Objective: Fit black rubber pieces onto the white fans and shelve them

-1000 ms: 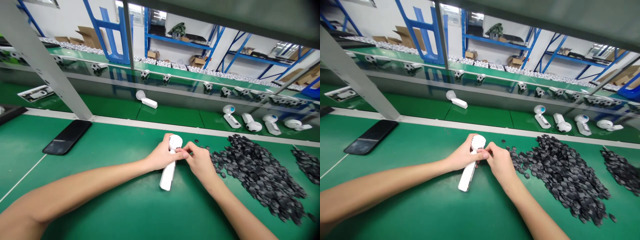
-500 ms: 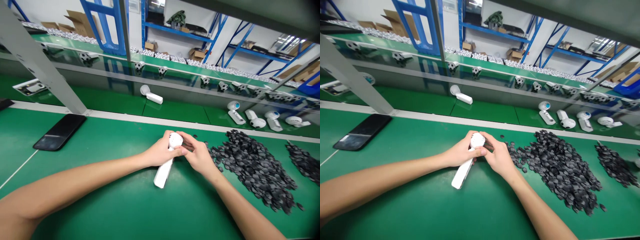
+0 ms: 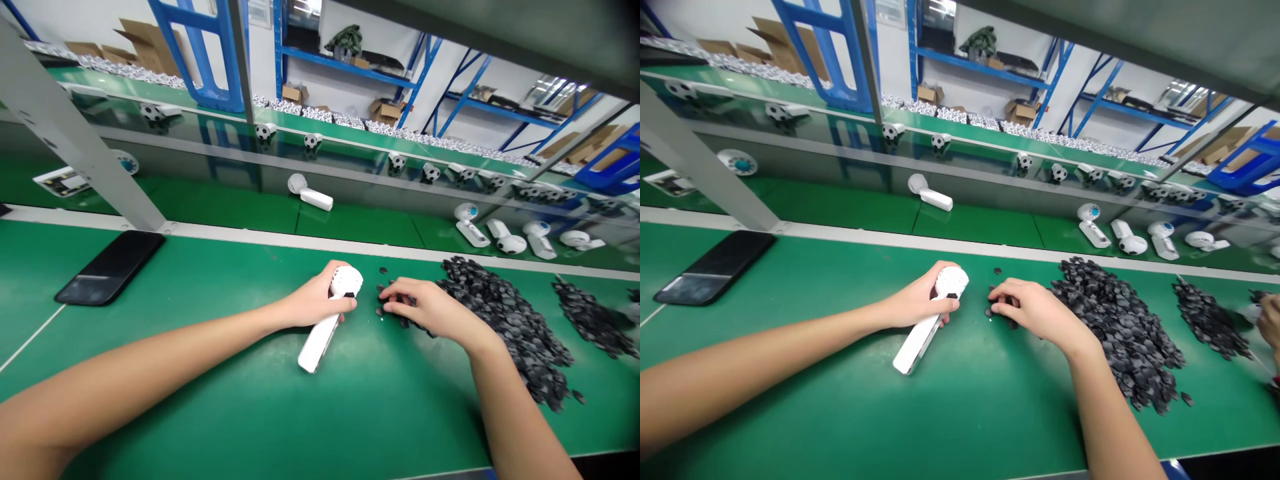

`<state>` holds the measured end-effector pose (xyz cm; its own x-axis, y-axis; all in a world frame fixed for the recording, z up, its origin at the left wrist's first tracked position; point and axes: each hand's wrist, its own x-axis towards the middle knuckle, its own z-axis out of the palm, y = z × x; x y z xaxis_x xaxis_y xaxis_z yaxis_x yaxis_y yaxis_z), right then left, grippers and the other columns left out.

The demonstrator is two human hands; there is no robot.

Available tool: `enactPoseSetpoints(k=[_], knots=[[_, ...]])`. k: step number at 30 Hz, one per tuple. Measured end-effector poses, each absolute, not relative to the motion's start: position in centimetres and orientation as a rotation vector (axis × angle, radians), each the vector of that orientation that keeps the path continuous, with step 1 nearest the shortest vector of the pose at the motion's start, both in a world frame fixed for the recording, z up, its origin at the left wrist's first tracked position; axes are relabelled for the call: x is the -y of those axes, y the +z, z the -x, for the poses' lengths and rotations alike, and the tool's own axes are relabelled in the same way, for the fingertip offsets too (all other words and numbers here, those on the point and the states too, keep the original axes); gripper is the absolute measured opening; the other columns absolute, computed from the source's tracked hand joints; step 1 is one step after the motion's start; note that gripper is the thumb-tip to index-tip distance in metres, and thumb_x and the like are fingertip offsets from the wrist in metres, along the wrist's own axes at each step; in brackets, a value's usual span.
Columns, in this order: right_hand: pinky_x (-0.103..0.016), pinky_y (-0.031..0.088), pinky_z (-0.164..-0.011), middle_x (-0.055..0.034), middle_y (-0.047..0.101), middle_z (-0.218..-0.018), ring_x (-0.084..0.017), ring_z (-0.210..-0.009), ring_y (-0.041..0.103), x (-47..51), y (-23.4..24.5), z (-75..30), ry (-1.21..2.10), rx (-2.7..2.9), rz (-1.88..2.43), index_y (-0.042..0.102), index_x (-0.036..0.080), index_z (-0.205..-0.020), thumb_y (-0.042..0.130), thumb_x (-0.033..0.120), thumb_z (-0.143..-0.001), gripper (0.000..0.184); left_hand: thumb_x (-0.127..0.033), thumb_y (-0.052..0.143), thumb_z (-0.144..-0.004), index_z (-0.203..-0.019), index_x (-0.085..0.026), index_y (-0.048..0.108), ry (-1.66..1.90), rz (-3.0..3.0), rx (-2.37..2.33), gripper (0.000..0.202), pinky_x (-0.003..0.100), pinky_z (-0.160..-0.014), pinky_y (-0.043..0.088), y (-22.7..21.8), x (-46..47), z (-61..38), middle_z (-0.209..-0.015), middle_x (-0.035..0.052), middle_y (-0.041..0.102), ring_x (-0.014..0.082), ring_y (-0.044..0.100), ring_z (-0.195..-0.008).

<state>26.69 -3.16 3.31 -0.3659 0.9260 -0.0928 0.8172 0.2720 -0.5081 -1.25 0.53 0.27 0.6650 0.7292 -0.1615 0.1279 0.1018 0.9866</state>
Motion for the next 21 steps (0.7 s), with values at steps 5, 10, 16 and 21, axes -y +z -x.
enactPoseSetpoints(k=[5,10,16,21], knots=[[-0.031,0.051,-0.072,-0.0035,0.072,-0.095,-0.022,-0.087,0.068,2.9,2.7,-26.5,0.747,2.399,1.631,0.076,0.027,-0.104,0.067,0.043,-0.096,0.020,-0.033,0.072,-0.088,-0.137,-0.024,0.040,0.521,-1.418,-0.750,0.059,0.031,-0.055,0.057,0.0,-0.6,1.3,-0.095,0.0037,0.065,0.0194,0.071,-0.066],[-0.033,0.052,-0.077,-0.0045,0.071,-0.100,-0.022,-0.087,0.068,2.3,2.3,-27.2,0.683,2.382,1.661,0.075,0.027,-0.114,0.063,0.042,-0.098,0.024,-0.032,0.071,-0.090,-0.139,-0.024,0.038,0.503,-1.433,-0.749,0.060,0.032,-0.059,0.058,0.2,-0.7,1.4,-0.094,0.0026,0.065,0.0196,0.071,-0.069],[-0.036,0.055,-0.078,-0.0056,0.076,-0.098,-0.024,-0.086,0.072,2.1,2.3,-26.5,0.556,2.326,1.615,0.081,0.027,-0.097,0.063,0.038,-0.098,0.022,-0.030,0.073,-0.090,-0.137,-0.024,0.038,0.547,-1.350,-0.720,0.059,0.032,-0.059,0.058,-0.3,-0.6,1.1,-0.092,0.0010,0.063,0.0175,0.069,-0.065],[-0.036,0.063,-0.074,-0.0058,0.082,-0.086,-0.026,-0.081,0.079,3.9,3.4,-22.7,0.962,1.633,1.532,0.082,0.024,-0.094,0.076,0.046,-0.089,0.024,-0.024,0.072,-0.091,-0.140,-0.027,0.035,0.747,-1.266,-0.702,0.062,0.039,-0.077,0.063,0.4,0.4,0.9,-0.101,0.0022,0.061,0.0193,0.071,-0.082]])
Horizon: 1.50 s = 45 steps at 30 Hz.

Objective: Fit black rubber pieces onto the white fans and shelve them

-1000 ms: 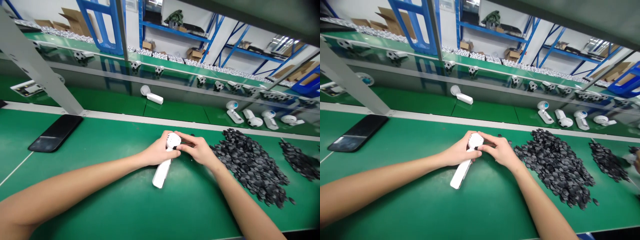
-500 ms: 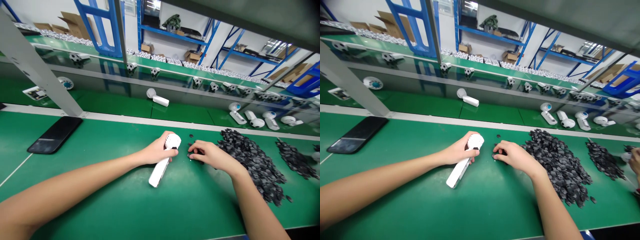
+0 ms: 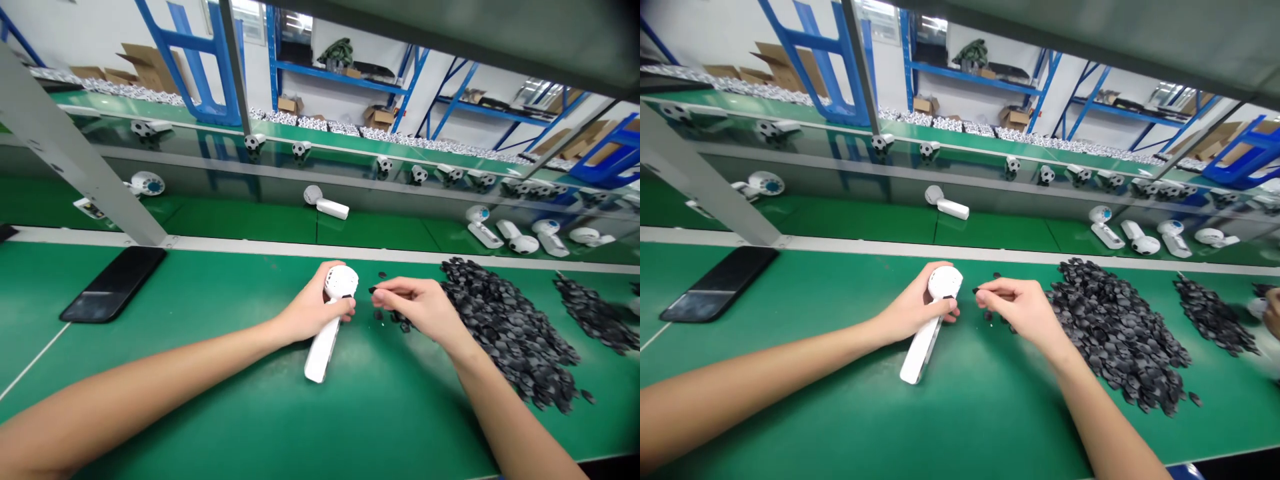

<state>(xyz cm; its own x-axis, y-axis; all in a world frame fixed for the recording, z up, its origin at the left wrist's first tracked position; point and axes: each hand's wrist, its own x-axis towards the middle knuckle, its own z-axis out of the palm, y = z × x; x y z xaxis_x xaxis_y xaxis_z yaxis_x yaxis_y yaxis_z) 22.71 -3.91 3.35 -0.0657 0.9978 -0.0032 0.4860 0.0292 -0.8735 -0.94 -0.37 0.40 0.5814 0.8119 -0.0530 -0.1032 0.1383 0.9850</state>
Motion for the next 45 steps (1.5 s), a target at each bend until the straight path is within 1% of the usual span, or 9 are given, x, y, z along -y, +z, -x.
enactPoseSetpoints(k=[10,20,27,33,36,38,40,43,45], knots=[[-0.026,0.065,-0.066,-0.0049,0.082,-0.078,-0.019,-0.071,0.079,6.6,3.8,-18.5,1.182,1.207,1.124,0.070,0.020,-0.083,0.080,0.039,-0.091,0.022,-0.011,0.060,-0.091,-0.151,-0.027,0.032,0.966,-1.954,-0.721,0.069,0.042,-0.097,0.054,3.3,2.4,1.6,-0.137,0.0134,0.053,0.0274,0.060,-0.118],[-0.026,0.064,-0.067,-0.0031,0.080,-0.076,-0.018,-0.071,0.079,6.8,4.2,-18.8,1.301,1.315,1.092,0.073,0.021,-0.084,0.080,0.038,-0.090,0.020,-0.007,0.061,-0.085,-0.149,-0.027,0.032,0.968,-2.048,-0.719,0.073,0.042,-0.096,0.052,3.3,2.0,1.8,-0.138,0.0131,0.052,0.0272,0.060,-0.116],[-0.027,0.057,-0.062,-0.0022,0.076,-0.069,-0.017,-0.063,0.071,7.1,4.2,-18.1,1.155,1.378,1.242,0.071,0.020,-0.074,0.084,0.043,-0.084,0.028,-0.027,0.076,-0.077,-0.148,-0.028,0.032,0.932,-2.031,-0.723,0.083,0.037,-0.077,0.055,3.3,2.6,1.5,-0.128,0.0099,0.054,0.0205,0.061,-0.088],[-0.027,0.031,-0.047,0.0037,0.055,-0.053,-0.011,-0.049,0.041,7.1,3.8,-17.5,0.853,1.444,1.372,0.060,0.020,-0.060,0.083,0.046,-0.083,0.041,-0.051,0.086,-0.078,-0.142,-0.029,0.038,0.986,-1.965,-0.809,0.084,0.036,-0.077,0.055,2.8,2.6,1.0,-0.123,0.0077,0.057,0.0211,0.063,-0.089],[-0.027,0.029,-0.047,0.0051,0.047,-0.051,-0.011,-0.050,0.037,6.9,3.6,-17.4,0.793,1.477,1.378,0.051,0.021,-0.055,0.082,0.044,-0.083,0.047,-0.050,0.083,-0.082,-0.141,-0.027,0.039,1.003,-1.983,-0.825,0.077,0.037,-0.077,0.054,2.8,2.5,1.0,-0.121,0.0087,0.058,0.0217,0.063,-0.090],[-0.026,0.038,-0.050,0.0039,0.053,-0.058,-0.013,-0.055,0.046,6.8,3.6,-17.3,0.767,1.467,1.356,0.054,0.022,-0.060,0.085,0.040,-0.081,0.041,-0.049,0.082,-0.083,-0.141,-0.027,0.038,1.004,-1.996,-0.809,0.076,0.036,-0.076,0.054,2.9,2.4,1.1,-0.118,0.0082,0.060,0.0219,0.064,-0.089],[-0.027,0.051,-0.059,-0.0005,0.070,-0.084,-0.019,-0.076,0.063,6.7,3.7,-17.3,0.790,1.411,1.301,0.068,0.025,-0.085,0.090,0.035,-0.075,0.026,-0.048,0.082,-0.083,-0.140,-0.027,0.039,1.009,-2.011,-0.765,0.074,0.036,-0.076,0.054,3.1,2.4,1.1,-0.116,0.0075,0.061,0.0220,0.064,-0.089],[-0.035,0.062,-0.082,-0.0046,0.072,-0.130,-0.028,-0.116,0.068,6.8,3.9,-17.4,0.951,1.338,1.228,0.069,0.032,-0.129,0.091,0.032,-0.073,0.060,-0.045,0.082,-0.084,-0.137,-0.028,0.044,1.026,-2.032,-0.698,0.068,0.036,-0.080,0.055,3.3,2.4,1.1,-0.120,0.0080,0.061,0.0235,0.065,-0.096],[-0.043,0.058,-0.102,-0.0035,0.071,-0.137,-0.030,-0.126,0.066,6.9,4.0,-17.4,1.029,1.330,1.219,0.072,0.033,-0.132,0.089,0.032,-0.077,0.058,-0.044,0.082,-0.085,-0.137,-0.028,0.045,1.032,-2.046,-0.691,0.066,0.035,-0.083,0.055,3.4,2.4,1.1,-0.121,0.0077,0.062,0.0235,0.066,-0.099]])
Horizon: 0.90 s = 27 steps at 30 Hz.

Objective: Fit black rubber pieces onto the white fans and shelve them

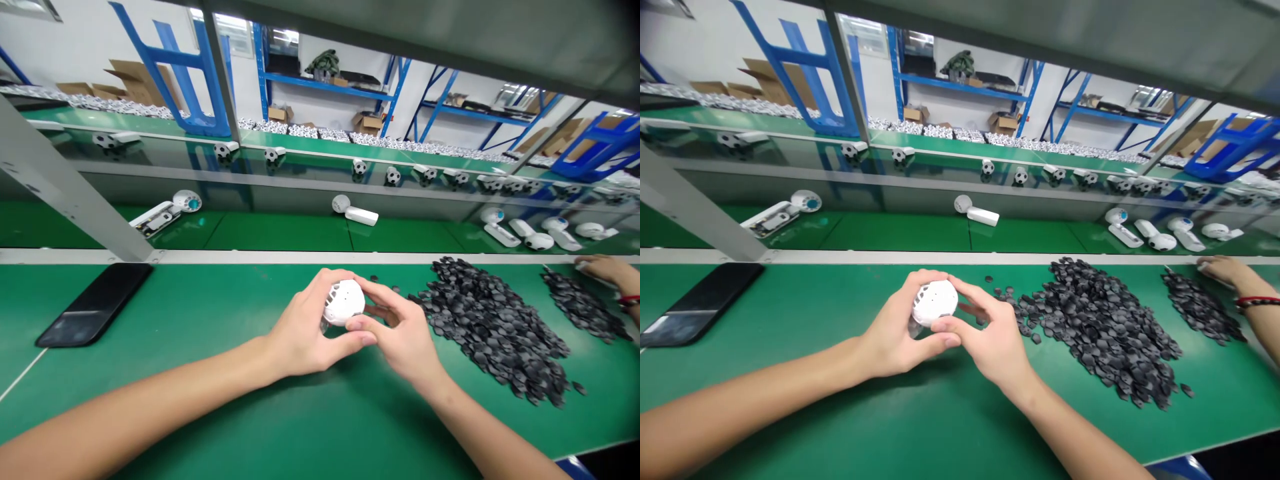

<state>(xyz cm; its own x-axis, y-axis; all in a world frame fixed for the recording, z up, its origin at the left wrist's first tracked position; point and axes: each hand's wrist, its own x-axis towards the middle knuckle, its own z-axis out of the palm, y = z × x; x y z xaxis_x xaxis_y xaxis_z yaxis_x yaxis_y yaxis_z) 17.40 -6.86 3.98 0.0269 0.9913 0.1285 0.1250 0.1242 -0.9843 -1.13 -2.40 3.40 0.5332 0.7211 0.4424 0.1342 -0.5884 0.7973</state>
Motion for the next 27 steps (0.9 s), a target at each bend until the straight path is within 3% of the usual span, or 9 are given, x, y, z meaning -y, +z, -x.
enactPoseSetpoints(k=[2,6,8,10,12,15,18,21,27], knots=[[-0.048,0.047,-0.117,-0.0020,0.073,-0.135,-0.031,-0.130,0.064,6.9,4.0,-17.5,1.026,1.329,1.230,0.076,0.033,-0.127,0.090,0.032,-0.076,0.053,-0.044,0.083,-0.085,-0.137,-0.028,0.045,1.037,-2.062,-0.701,0.067,0.034,-0.082,0.056,3.3,2.3,1.1,-0.119,0.0070,0.063,0.0221,0.067,-0.096],[-0.051,0.034,-0.125,0.0015,0.076,-0.129,-0.031,-0.131,0.064,6.0,4.2,-18.6,0.951,1.478,1.209,0.079,0.035,-0.123,0.091,0.031,-0.075,0.050,-0.041,0.082,-0.085,-0.137,-0.028,0.046,1.078,-2.152,-0.691,0.064,0.035,-0.086,0.056,2.8,1.9,1.1,-0.122,0.0082,0.063,0.0238,0.068,-0.101],[-0.049,0.040,-0.121,0.0008,0.080,-0.121,-0.030,-0.124,0.069,5.2,4.5,-20.2,0.904,1.594,1.236,0.082,0.033,-0.116,0.086,0.036,-0.081,0.035,-0.042,0.082,-0.084,-0.138,-0.027,0.044,1.037,-2.166,-0.734,0.067,0.033,-0.079,0.057,2.8,1.5,1.1,-0.117,0.0069,0.067,0.0223,0.070,-0.094],[-0.044,0.052,-0.107,-0.0017,0.083,-0.109,-0.029,-0.112,0.074,4.2,4.7,-22.4,0.785,1.639,1.337,0.084,0.029,-0.105,0.071,0.042,-0.094,0.021,-0.045,0.082,-0.082,-0.136,-0.025,0.044,0.924,-2.112,-0.829,0.069,0.028,-0.063,0.053,3.0,1.1,1.2,-0.101,0.0024,0.071,0.0181,0.069,-0.073],[-0.041,0.056,-0.097,-0.0031,0.083,-0.102,-0.027,-0.101,0.076,3.2,4.5,-24.7,0.554,1.694,1.474,0.084,0.027,-0.100,0.062,0.043,-0.100,0.027,-0.047,0.082,-0.079,-0.127,-0.024,0.051,0.842,-2.091,-0.909,0.061,0.026,-0.056,0.049,3.3,0.8,1.5,-0.086,-0.0016,0.071,0.0163,0.065,-0.062],[-0.040,0.054,-0.091,-0.0048,0.082,-0.100,-0.028,-0.098,0.073,2.2,3.5,-27.2,0.331,1.983,1.628,0.083,0.026,-0.097,0.064,0.037,-0.100,0.022,-0.043,0.081,-0.078,-0.115,-0.023,0.062,0.996,-2.191,-0.937,0.046,0.032,-0.073,0.054,3.4,0.3,2.0,-0.098,0.0023,0.072,0.0214,0.069,-0.082],[-0.038,0.053,-0.088,-0.0066,0.079,-0.102,-0.027,-0.099,0.070,1.8,2.2,-27.7,0.253,2.210,1.673,0.084,0.027,-0.099,0.066,0.035,-0.099,0.020,-0.040,0.083,-0.077,-0.128,-0.023,0.056,1.275,-2.203,-0.921,0.059,0.040,-0.092,0.054,2.7,-0.1,2.4,-0.123,0.0090,0.065,0.0272,0.066,-0.107],[-0.037,0.052,-0.084,-0.0070,0.077,-0.101,-0.027,-0.096,0.069,1.8,1.5,-26.6,0.180,2.308,1.723,0.083,0.027,-0.103,0.069,0.038,-0.097,0.019,-0.036,0.082,-0.083,-0.142,-0.025,0.045,1.351,-2.231,-0.919,0.071,0.045,-0.104,0.049,1.4,-0.4,2.3,-0.136,0.0124,0.057,0.0299,0.058,-0.123],[-0.037,0.048,-0.083,-0.0084,0.076,-0.092,-0.026,-0.090,0.068,1.7,1.3,-24.9,0.009,2.370,1.802,0.082,0.022,-0.098,0.063,0.027,-0.100,0.020,-0.030,0.082,-0.085,-0.139,-0.025,0.046,1.253,-2.250,-0.827,0.066,0.044,-0.105,0.047,-0.5,-0.7,1.8,-0.132,0.0107,0.056,0.0270,0.057,-0.123]])
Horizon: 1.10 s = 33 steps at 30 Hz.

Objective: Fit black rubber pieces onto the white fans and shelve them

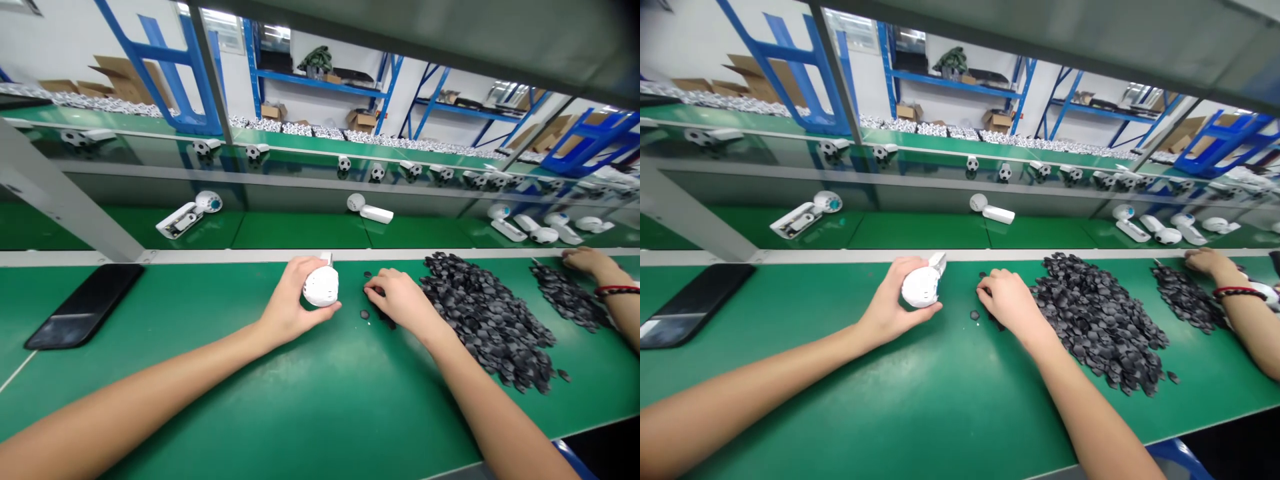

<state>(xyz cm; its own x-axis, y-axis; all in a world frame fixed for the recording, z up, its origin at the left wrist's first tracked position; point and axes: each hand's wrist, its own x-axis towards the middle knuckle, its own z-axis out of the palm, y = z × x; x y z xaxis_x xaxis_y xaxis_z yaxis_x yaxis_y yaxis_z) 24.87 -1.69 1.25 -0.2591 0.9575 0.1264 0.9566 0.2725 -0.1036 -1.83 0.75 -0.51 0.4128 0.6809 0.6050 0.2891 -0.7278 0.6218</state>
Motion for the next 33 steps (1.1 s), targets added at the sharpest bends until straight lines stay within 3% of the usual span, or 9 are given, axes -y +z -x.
enactPoseSetpoints(k=[8,11,13,16,20,25,29,31,33], knots=[[-0.041,0.049,-0.079,-0.0113,0.074,-0.088,-0.029,-0.088,0.067,1.8,0.9,-24.8,-0.044,2.418,1.729,0.080,0.020,-0.092,0.055,0.029,-0.103,0.029,-0.037,0.083,-0.080,-0.141,-0.028,0.048,1.001,-2.028,-0.981,0.071,0.036,-0.091,0.054,-0.9,0.4,1.6,-0.125,0.0058,0.067,0.0237,0.069,-0.103],[-0.040,0.055,-0.079,-0.0105,0.076,-0.092,-0.027,-0.086,0.072,2.2,1.1,-23.8,0.268,2.105,1.629,0.078,0.020,-0.096,0.052,0.034,-0.105,0.031,-0.040,0.080,-0.083,-0.144,-0.031,0.047,0.893,-1.978,-1.045,0.070,0.030,-0.073,0.053,-0.7,0.7,1.7,-0.105,0.0000,0.072,0.0186,0.068,-0.078],[-0.038,0.059,-0.075,-0.0078,0.079,-0.091,-0.025,-0.084,0.075,3.0,1.5,-22.6,0.609,1.816,1.510,0.078,0.022,-0.100,0.057,0.044,-0.103,0.030,-0.036,0.078,-0.083,-0.144,-0.031,0.045,0.877,-1.958,-1.043,0.069,0.029,-0.069,0.050,-0.6,0.7,1.6,-0.104,-0.0008,0.071,0.0170,0.065,-0.073],[-0.036,0.064,-0.072,-0.0055,0.081,-0.084,-0.024,-0.078,0.078,4.5,2.1,-20.3,1.003,1.523,1.355,0.079,0.022,-0.098,0.073,0.049,-0.092,0.029,-0.027,0.073,-0.084,-0.143,-0.029,0.043,0.918,-1.930,-1.023,0.066,0.028,-0.069,0.048,-0.8,0.7,1.4,-0.109,0.0010,0.069,0.0163,0.063,-0.076],[-0.034,0.065,-0.072,-0.0050,0.080,-0.077,-0.022,-0.072,0.077,5.8,2.3,-18.1,1.109,1.436,1.309,0.078,0.021,-0.087,0.081,0.045,-0.085,0.025,-0.025,0.071,-0.084,-0.143,-0.028,0.041,0.920,-1.899,-0.999,0.067,0.027,-0.067,0.047,-1.0,0.6,1.1,-0.107,0.0016,0.067,0.0160,0.060,-0.075],[-0.032,0.062,-0.066,-0.0037,0.076,-0.073,-0.021,-0.067,0.073,5.7,1.8,-17.5,1.006,1.409,1.340,0.072,0.022,-0.081,0.081,0.048,-0.084,0.029,-0.040,0.077,-0.080,-0.148,-0.028,0.035,0.854,-1.942,-1.019,0.081,0.033,-0.072,0.051,-0.7,1.1,1.2,-0.116,0.0056,0.068,0.0239,0.067,-0.091],[-0.028,0.051,-0.055,-0.0002,0.068,-0.066,-0.016,-0.057,0.062,5.5,1.7,-17.7,0.818,1.542,1.439,0.063,0.022,-0.073,0.084,0.048,-0.082,0.034,-0.060,0.084,-0.071,-0.153,-0.030,0.029,0.726,-1.970,-1.019,0.104,0.040,-0.075,0.053,-0.3,1.4,1.5,-0.121,0.0075,0.068,0.0304,0.068,-0.097],[-0.027,0.046,-0.051,0.0015,0.065,-0.065,-0.014,-0.054,0.057,5.4,1.7,-17.6,0.801,1.549,1.469,0.059,0.022,-0.071,0.085,0.049,-0.079,0.038,-0.067,0.083,-0.070,-0.151,-0.030,0.032,0.734,-1.942,-1.021,0.103,0.040,-0.077,0.054,-0.1,1.6,1.5,-0.121,0.0069,0.068,0.0309,0.068,-0.099],[-0.027,0.046,-0.051,0.0019,0.066,-0.070,-0.015,-0.058,0.059,5.3,1.6,-17.5,0.836,1.511,1.443,0.062,0.023,-0.084,0.088,0.048,-0.076,0.037,-0.069,0.081,-0.073,-0.148,-0.030,0.036,0.768,-1.915,-1.035,0.096,0.038,-0.076,0.053,-0.1,1.7,1.4,-0.117,0.0050,0.069,0.0293,0.068,-0.098]])
